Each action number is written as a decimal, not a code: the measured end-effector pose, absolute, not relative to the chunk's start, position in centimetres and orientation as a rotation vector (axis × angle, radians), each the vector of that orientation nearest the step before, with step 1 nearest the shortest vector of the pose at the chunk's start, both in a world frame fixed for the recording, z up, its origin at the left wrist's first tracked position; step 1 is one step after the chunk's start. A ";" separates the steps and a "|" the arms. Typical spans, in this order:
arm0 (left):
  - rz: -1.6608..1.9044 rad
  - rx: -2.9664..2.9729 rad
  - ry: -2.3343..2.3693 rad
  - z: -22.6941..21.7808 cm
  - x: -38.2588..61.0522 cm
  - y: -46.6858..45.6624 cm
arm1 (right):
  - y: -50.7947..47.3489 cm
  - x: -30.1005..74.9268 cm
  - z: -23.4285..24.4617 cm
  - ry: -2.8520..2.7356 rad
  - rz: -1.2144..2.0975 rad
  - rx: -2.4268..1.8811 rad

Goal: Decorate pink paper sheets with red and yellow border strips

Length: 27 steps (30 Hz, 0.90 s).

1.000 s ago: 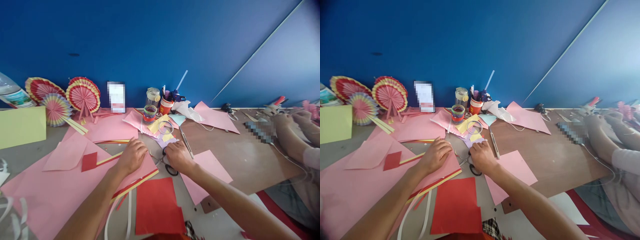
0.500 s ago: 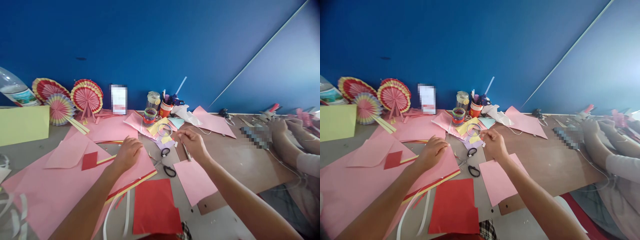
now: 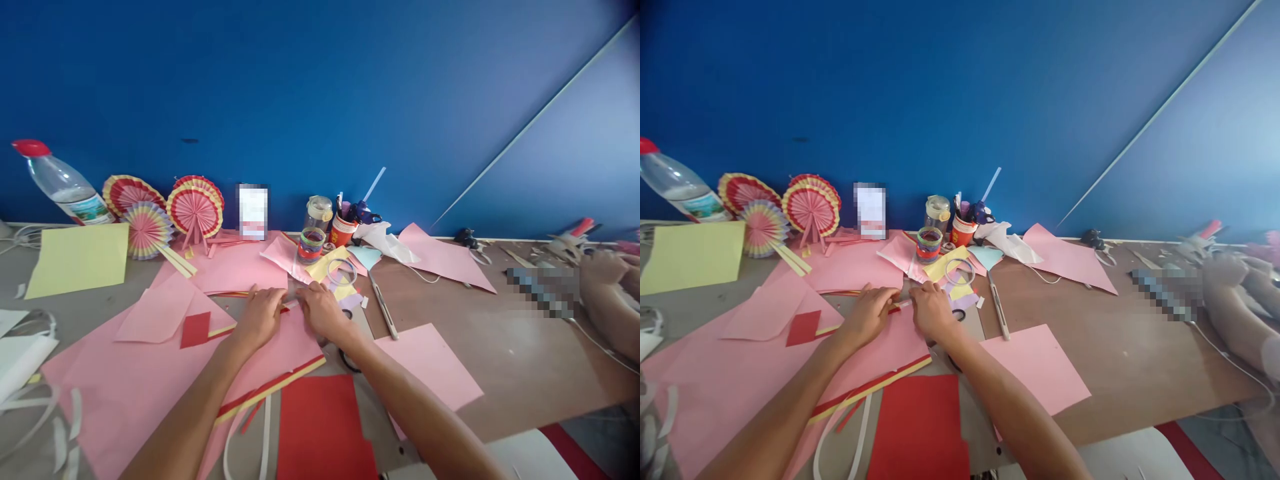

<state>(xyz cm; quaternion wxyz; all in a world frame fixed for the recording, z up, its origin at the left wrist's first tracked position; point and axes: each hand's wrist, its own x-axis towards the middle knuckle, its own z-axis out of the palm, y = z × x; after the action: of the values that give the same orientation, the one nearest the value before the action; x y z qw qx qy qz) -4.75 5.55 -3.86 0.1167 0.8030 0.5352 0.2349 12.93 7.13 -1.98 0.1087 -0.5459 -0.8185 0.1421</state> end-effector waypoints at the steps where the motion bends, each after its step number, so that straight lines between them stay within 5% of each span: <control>1: 0.669 2.364 1.568 -3.9 -4.7 5.5 | 7.2 12.9 -2.1 -2.413 0.420 -1.585; 21: 0.781 1.866 1.330 -0.7 -4.0 5.0 | 8.4 14.2 -0.4 -1.623 1.422 -1.078; 27: 0.772 1.657 1.320 0.3 -3.9 4.6 | 8.2 14.4 0.9 -1.503 1.492 -0.990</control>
<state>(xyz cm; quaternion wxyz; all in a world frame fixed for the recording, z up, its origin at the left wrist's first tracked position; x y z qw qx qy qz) -3.92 4.64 0.30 0.4292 0.6637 0.5288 0.3093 14.44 8.17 0.94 0.3913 -0.3897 -0.5918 0.5872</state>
